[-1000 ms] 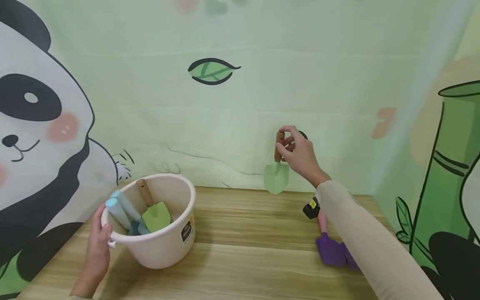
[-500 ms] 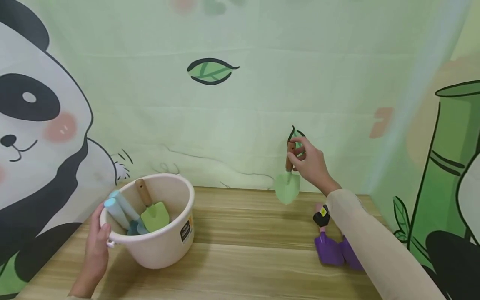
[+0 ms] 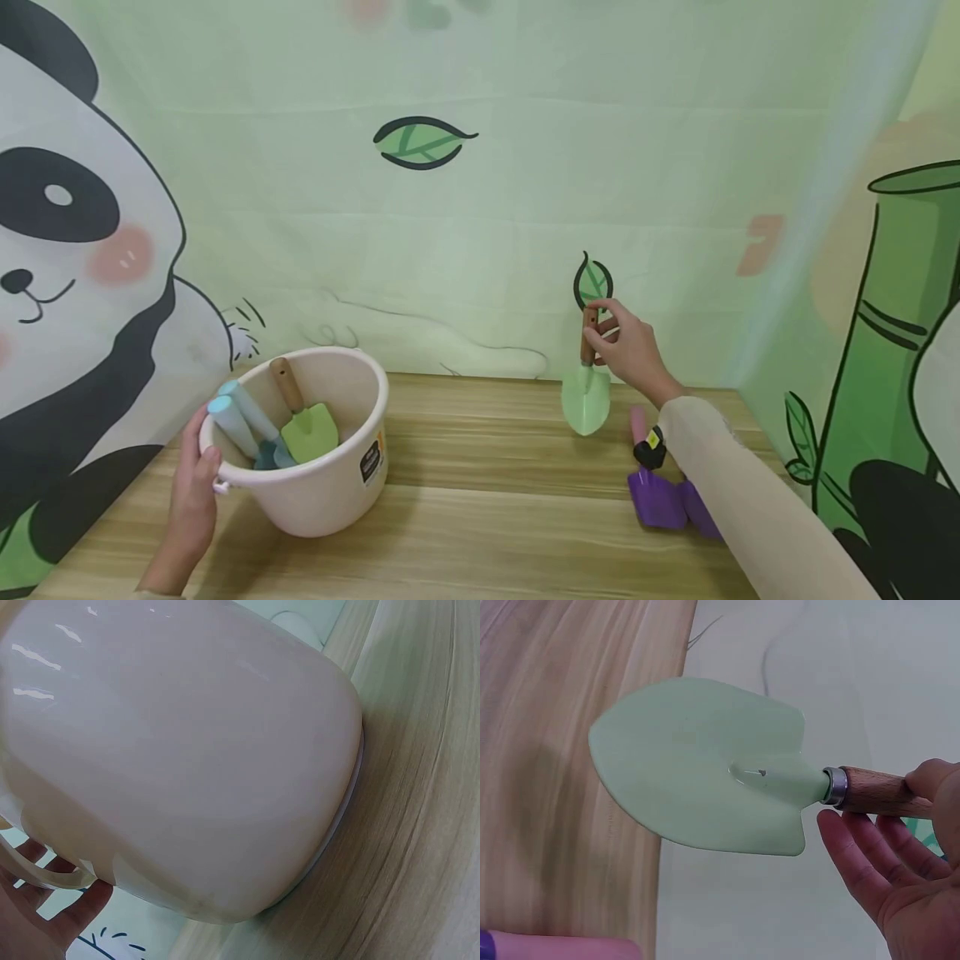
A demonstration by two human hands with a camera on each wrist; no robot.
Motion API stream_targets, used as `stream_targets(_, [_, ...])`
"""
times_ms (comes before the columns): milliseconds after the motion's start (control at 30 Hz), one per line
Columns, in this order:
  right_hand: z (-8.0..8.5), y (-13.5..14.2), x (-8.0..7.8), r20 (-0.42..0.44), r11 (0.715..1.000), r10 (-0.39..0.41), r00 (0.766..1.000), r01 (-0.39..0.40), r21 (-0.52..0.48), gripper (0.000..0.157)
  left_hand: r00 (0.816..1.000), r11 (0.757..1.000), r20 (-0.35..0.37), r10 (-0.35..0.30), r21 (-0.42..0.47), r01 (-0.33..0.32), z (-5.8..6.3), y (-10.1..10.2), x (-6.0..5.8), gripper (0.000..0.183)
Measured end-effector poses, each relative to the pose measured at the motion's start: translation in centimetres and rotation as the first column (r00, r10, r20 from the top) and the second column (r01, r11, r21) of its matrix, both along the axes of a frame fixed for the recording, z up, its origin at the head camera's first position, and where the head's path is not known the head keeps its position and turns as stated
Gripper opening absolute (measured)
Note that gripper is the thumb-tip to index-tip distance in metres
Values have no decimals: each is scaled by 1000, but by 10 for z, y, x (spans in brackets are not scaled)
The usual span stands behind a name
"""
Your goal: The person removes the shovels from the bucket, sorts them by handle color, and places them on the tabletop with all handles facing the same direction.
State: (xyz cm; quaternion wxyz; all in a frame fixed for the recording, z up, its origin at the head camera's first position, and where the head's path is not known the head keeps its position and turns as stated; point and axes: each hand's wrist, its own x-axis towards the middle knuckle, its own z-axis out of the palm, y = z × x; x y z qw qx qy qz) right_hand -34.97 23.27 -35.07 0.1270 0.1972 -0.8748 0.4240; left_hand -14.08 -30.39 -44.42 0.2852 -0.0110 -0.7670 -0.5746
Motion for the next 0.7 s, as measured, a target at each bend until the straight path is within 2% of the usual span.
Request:
stream_targets(300, [-29,6,0,95,1000,2,995,-2,-1,47,1000,1000,2,-2,15,2,-1,0,0,57])
stream_targets(700, [-60,5,2,241,1000,15,970,-20,16,48,1000,1000,10,-3,3,3,0,0,1,58])
